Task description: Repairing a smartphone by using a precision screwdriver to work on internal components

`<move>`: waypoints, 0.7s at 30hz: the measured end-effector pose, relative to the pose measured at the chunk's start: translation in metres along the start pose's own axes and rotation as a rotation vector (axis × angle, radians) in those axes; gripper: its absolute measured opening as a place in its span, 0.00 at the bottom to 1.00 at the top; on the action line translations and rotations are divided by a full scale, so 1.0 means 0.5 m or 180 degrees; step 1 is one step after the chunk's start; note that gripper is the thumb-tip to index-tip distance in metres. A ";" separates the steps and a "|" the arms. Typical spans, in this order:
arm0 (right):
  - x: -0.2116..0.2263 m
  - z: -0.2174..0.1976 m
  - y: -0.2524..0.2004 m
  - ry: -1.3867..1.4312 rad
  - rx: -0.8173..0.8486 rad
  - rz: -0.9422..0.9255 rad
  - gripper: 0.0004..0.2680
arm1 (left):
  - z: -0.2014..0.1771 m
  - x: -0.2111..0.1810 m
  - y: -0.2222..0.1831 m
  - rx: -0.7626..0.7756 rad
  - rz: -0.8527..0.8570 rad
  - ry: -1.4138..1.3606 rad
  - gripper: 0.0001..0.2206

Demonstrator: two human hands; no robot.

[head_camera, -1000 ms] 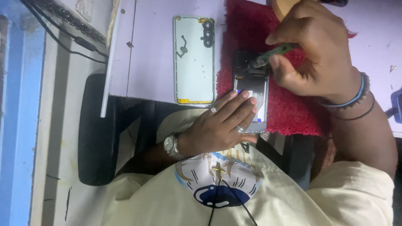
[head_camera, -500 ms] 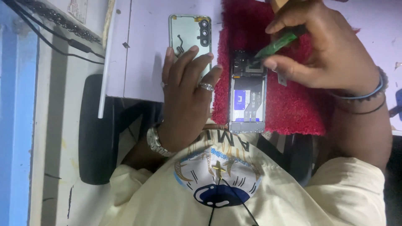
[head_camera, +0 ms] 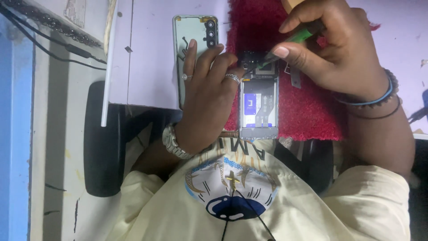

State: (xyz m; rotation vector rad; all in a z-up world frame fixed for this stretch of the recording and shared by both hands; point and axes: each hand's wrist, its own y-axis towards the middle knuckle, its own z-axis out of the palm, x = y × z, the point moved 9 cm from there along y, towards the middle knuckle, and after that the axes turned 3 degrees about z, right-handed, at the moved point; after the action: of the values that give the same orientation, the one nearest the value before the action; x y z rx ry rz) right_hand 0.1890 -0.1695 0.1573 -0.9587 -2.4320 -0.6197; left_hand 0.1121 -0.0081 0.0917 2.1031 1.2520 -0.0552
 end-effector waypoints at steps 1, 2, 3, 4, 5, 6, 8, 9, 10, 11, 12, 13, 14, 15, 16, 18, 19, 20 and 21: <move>-0.003 -0.003 -0.001 0.0018 -0.0065 0.0026 0.12 | 0.002 0.001 0.001 0.0007 -0.0016 0.0003 0.11; -0.005 -0.006 -0.002 0.0021 -0.0069 0.0024 0.12 | 0.003 0.002 0.002 0.0008 -0.0014 0.0007 0.11; -0.006 -0.010 -0.005 -0.0062 -0.0088 0.0012 0.12 | 0.005 0.005 0.003 0.0023 -0.0044 0.0004 0.09; -0.008 -0.013 -0.007 -0.0144 -0.0106 0.0000 0.12 | 0.008 0.007 0.004 0.0037 -0.0075 0.0001 0.08; -0.005 -0.013 -0.008 -0.0142 -0.0108 0.0007 0.12 | 0.009 0.007 0.005 0.0044 -0.0072 -0.0003 0.08; -0.006 -0.016 -0.008 -0.0018 -0.0150 0.0069 0.12 | 0.005 0.008 0.006 -0.0044 -0.0082 0.0023 0.08; -0.004 -0.017 -0.010 0.0100 -0.0204 0.0130 0.12 | 0.001 0.013 0.007 -0.0135 -0.0080 0.0050 0.08; -0.009 -0.020 -0.013 0.0400 -0.0324 0.0272 0.12 | 0.001 0.020 0.004 -0.0127 -0.0162 0.0145 0.10; -0.014 -0.021 -0.016 0.0706 -0.0442 0.0416 0.12 | 0.001 0.027 0.000 -0.0118 -0.0243 0.0242 0.14; -0.019 -0.018 -0.017 0.0712 -0.0435 0.0424 0.12 | 0.001 0.034 -0.008 -0.0109 -0.0251 0.0238 0.14; -0.021 -0.015 -0.017 0.0763 -0.0409 0.0394 0.11 | -0.005 0.041 -0.017 -0.0190 -0.0281 0.0407 0.13; -0.023 -0.012 -0.016 0.0808 -0.0382 0.0357 0.10 | -0.012 0.049 -0.025 -0.0280 -0.0311 0.0578 0.14; -0.021 -0.013 -0.010 0.0809 -0.0374 0.0359 0.10 | -0.026 0.050 -0.030 -0.0279 -0.0319 0.0576 0.14; -0.010 -0.017 -0.004 0.0519 -0.0379 0.0235 0.09 | -0.043 0.059 -0.035 -0.0329 -0.0456 0.0694 0.21; 0.000 -0.019 0.002 0.0233 -0.0379 0.0111 0.09 | -0.061 0.068 -0.040 -0.0379 -0.0593 0.0813 0.30; -0.007 -0.020 -0.004 0.0049 -0.0417 0.0200 0.09 | -0.087 0.061 -0.040 -0.0380 -0.0630 0.0876 0.28; -0.011 -0.020 -0.005 -0.0133 -0.0452 0.0270 0.09 | -0.101 0.058 -0.041 -0.0390 -0.0675 0.0950 0.27; -0.010 -0.018 -0.002 -0.0125 -0.0442 0.0266 0.09 | -0.097 0.060 -0.047 -0.0386 -0.0687 0.0954 0.27; -0.004 -0.018 0.000 -0.0156 -0.0436 0.0202 0.09 | -0.093 0.059 -0.052 -0.0419 -0.0638 0.0788 0.25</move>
State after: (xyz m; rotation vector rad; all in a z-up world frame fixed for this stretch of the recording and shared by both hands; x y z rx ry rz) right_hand 0.1923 -0.1756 0.1632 -1.1135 -2.4164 -0.7567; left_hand 0.0937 0.0491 0.1030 1.9083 1.5659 0.1999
